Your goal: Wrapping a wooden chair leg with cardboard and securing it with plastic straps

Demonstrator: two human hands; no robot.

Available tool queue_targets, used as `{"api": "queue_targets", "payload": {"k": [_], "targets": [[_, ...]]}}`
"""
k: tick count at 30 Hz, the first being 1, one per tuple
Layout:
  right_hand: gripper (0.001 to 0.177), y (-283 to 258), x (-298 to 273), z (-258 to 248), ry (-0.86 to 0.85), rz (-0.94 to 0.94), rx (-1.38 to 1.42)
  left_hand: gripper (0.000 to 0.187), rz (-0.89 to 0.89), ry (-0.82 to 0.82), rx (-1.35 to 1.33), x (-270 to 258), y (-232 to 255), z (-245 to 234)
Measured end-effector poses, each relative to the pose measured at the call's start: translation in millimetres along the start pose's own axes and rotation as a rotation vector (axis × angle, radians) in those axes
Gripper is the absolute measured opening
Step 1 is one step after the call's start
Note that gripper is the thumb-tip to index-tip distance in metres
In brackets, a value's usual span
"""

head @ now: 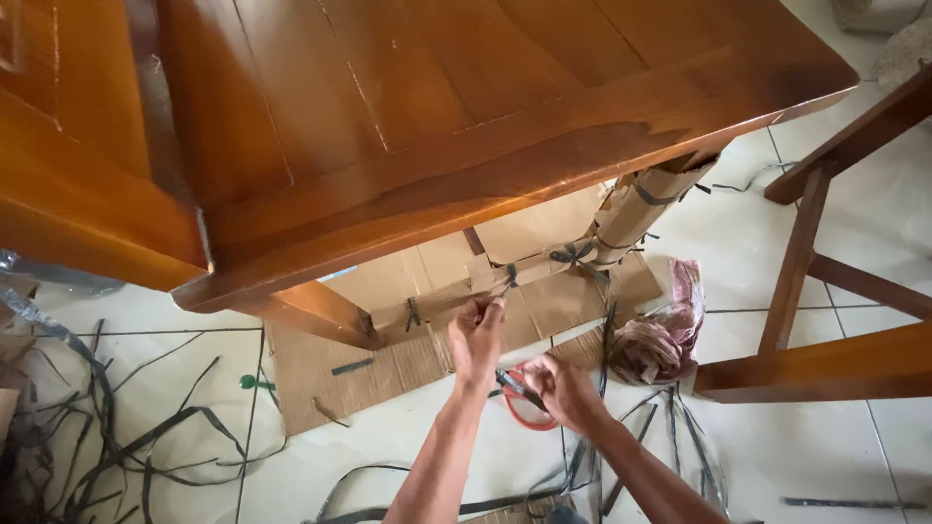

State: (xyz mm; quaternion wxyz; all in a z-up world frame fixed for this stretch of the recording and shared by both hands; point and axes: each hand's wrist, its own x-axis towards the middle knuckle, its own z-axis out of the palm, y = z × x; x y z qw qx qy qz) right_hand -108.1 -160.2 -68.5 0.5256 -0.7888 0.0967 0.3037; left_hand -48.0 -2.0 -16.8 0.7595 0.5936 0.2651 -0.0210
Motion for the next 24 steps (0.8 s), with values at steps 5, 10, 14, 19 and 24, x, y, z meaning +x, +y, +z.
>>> {"api": "queue_targets", "payload": {"k": [5, 10, 14, 19, 24], "targets": [[0.040, 51.7, 9.0, 4.9, 0.193, -0.404, -0.870, 0.022, 0.021, 0.025, 0.111, -17.5, 15.8, 5.4], [0.076, 55.0, 4.1, 13.5, 0.193, -0.478, -0.911, 0.019, 0.015, 0.071, 0.136, -20.5, 16.0, 8.4], [0.083, 68.1, 8.4, 16.3, 0.136, -0.457, -1.020, 0.012, 0.071, 0.062, 0.164, -23.8, 22.1, 8.2], [0.071, 80.6, 7.2, 25.7, 0.051, -0.400, -1.085, 0.011, 0.153, 0.043, 0.148, -22.2, 15.7, 10.5], [0.079, 61.4, -3.1, 27.7, 0.005, -0.294, -0.969, 0.009, 0.125, 0.045, 0.144, -23.6, 17.1, 8.0]]}}
